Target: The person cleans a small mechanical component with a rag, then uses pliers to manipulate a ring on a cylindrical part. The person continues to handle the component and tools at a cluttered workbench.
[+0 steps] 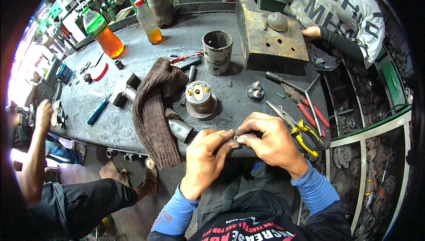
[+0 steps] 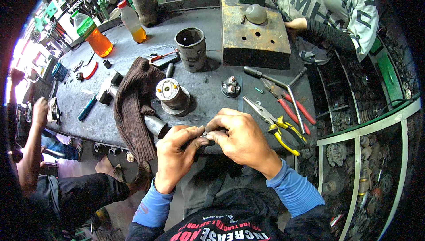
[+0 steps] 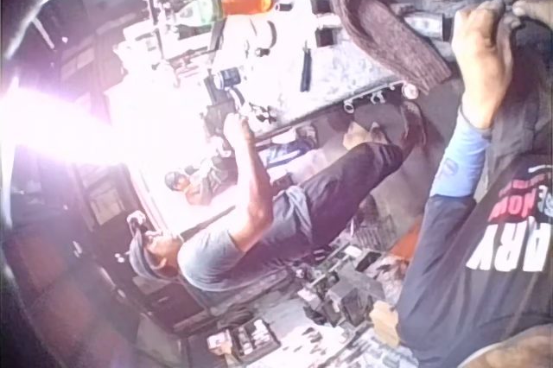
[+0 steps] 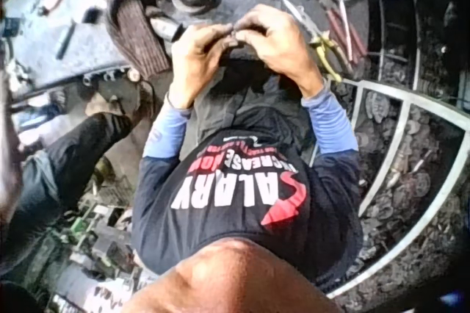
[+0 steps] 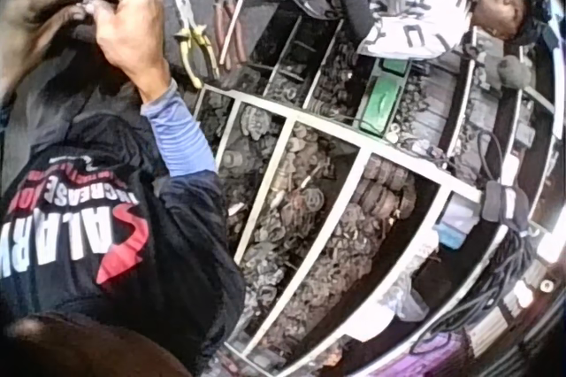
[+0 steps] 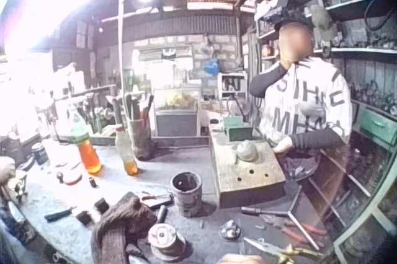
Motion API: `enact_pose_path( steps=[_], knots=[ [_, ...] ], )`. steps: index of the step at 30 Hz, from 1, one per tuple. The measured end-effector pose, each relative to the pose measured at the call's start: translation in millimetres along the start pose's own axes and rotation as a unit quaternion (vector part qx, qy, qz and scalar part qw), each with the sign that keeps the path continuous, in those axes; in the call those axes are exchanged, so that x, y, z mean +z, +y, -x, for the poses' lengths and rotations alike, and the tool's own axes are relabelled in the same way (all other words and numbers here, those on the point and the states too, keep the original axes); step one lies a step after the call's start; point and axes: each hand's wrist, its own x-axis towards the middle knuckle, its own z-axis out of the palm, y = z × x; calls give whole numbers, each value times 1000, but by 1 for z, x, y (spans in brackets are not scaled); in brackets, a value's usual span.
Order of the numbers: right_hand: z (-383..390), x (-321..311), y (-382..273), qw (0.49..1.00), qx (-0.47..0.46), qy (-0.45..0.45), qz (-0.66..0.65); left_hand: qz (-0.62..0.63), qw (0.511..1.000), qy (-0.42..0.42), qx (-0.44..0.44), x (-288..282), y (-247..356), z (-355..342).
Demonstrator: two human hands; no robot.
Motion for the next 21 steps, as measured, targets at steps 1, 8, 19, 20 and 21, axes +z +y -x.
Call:
enact_pose_path(
  steps=[1,8,19,20,21],
  knots=[
    [0,0,0,1000,-5,1,1,3,1000,-1,-7,-1,1,0],
    [3,2,4,998,-53,10,-17,4,1000,-10,-5,-1,-1,-1],
    [3,3,7,997,-69,8,-18,55,991,-18,-118,-2,8,-6],
    [2,2,8,998,-66,3,-20,60,991,-20,-121,-1,6,-5],
    [1,0,8,998,-63,-2,-22,64,990,-22,-123,-1,4,-4]
  ],
)
